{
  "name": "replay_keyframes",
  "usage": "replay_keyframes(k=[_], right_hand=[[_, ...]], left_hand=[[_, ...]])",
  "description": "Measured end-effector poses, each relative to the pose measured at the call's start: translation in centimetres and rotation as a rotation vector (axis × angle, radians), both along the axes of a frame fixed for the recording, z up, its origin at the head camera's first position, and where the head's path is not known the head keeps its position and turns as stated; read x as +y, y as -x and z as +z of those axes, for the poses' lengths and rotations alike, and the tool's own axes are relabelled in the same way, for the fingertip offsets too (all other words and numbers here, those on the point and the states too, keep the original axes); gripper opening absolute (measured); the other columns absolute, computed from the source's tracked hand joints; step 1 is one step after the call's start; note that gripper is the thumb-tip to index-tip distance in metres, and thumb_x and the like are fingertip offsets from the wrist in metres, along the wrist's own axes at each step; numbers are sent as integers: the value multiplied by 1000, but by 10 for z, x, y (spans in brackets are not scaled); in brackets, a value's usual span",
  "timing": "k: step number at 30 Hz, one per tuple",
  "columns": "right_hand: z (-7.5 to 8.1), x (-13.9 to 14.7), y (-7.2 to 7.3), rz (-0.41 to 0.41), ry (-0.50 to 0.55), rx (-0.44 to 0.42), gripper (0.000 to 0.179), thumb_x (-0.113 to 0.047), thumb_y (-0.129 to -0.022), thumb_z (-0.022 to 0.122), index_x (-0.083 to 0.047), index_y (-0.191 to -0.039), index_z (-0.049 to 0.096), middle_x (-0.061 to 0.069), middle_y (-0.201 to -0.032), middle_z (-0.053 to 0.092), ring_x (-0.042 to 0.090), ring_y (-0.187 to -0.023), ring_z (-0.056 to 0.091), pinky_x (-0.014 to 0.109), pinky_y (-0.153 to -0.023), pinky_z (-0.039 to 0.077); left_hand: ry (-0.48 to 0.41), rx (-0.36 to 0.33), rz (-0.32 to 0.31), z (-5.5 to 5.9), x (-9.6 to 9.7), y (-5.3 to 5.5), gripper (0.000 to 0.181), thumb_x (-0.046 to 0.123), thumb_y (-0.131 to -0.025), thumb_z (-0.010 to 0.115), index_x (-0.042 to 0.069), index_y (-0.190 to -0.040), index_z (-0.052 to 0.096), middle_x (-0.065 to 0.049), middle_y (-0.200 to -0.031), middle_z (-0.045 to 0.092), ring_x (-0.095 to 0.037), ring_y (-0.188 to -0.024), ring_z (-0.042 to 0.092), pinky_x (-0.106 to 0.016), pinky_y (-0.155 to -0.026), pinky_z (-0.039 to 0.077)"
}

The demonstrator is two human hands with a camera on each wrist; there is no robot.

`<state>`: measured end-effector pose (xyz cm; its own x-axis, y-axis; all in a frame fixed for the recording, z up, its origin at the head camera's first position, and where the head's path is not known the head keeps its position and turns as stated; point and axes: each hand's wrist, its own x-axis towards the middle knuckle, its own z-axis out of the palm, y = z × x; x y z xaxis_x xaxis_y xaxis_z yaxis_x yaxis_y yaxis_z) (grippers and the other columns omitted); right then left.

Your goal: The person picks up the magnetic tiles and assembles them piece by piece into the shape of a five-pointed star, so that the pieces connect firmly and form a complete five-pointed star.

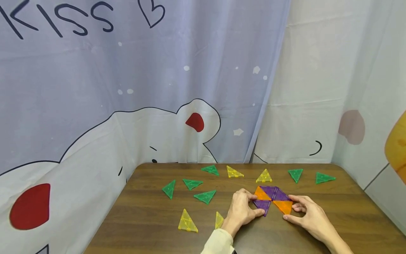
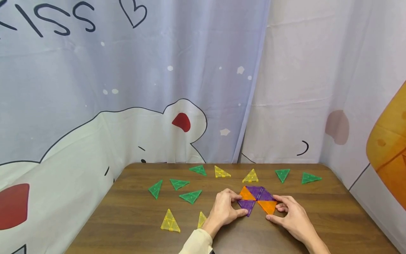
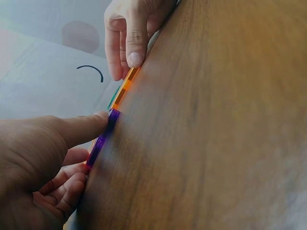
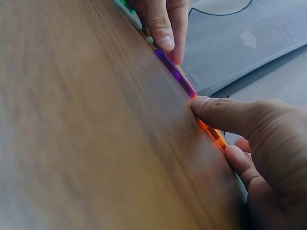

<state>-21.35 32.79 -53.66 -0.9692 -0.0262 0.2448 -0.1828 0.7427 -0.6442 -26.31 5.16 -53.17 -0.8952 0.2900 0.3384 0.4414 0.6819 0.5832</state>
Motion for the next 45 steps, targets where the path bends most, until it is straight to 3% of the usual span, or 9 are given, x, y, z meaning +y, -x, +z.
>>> replay_keyframes(k=[19,26,31,34,37,40,43,45], right_hand=[[-1,-1,-1,-11,5,44,72,-41,-81,102,-5,-138,76,4,-120,70,-1,-93,67,15,-82,57],[-1,0,-1,0,6,19,81,-42,-80,103,-3,-144,71,8,-127,69,1,-94,65,20,-83,59],[0,0,-1,10,45,24,88,-40,-80,103,-1,-150,65,15,-133,66,3,-96,64,20,-84,58],[1,0,-1,6,76,39,89,-38,-83,102,-1,-153,62,18,-137,64,6,-101,65,20,-85,59],[4,2,-2,-10,81,37,91,-38,-86,99,-1,-159,56,21,-142,61,18,-111,69,20,-86,58],[9,7,-1,-35,68,30,96,-40,-89,97,-2,-164,50,24,-147,58,37,-121,68,29,-90,60],[14,16,1,-61,68,14,102,-42,-93,93,-1,-169,41,29,-153,54,51,-127,64,52,-99,60],[18,22,3,-74,76,2,105,-43,-95,91,0,-172,33,33,-159,48,57,-131,59,68,-102,54]], left_hand=[[14,40,-7,0,0,0,49,42,-76,105,16,-114,90,9,-106,74,-8,-99,65,-21,-91,56],[5,15,-9,1,0,1,48,42,-76,105,17,-113,90,9,-106,73,-6,-97,64,-21,-89,55],[-73,-25,-29,3,-3,1,47,38,-77,105,13,-114,88,4,-106,73,-4,-91,62,-18,-82,54],[-134,-23,-38,8,-4,2,50,36,-80,103,9,-118,87,-2,-109,74,-9,-90,66,-18,-79,54],[-159,13,-30,13,-5,5,53,38,-83,100,8,-124,85,-5,-115,76,-16,-99,70,-23,-85,56],[-168,33,-23,18,-4,12,55,39,-85,97,9,-129,83,-6,-120,77,-20,-108,71,-29,-94,58],[-167,44,-35,25,0,19,58,42,-88,94,10,-134,80,-8,-125,78,-22,-115,71,-36,-103,56],[-166,36,-44,30,3,24,61,45,-90,93,12,-138,78,-7,-129,77,-23,-122,70,-39,-110,54]])
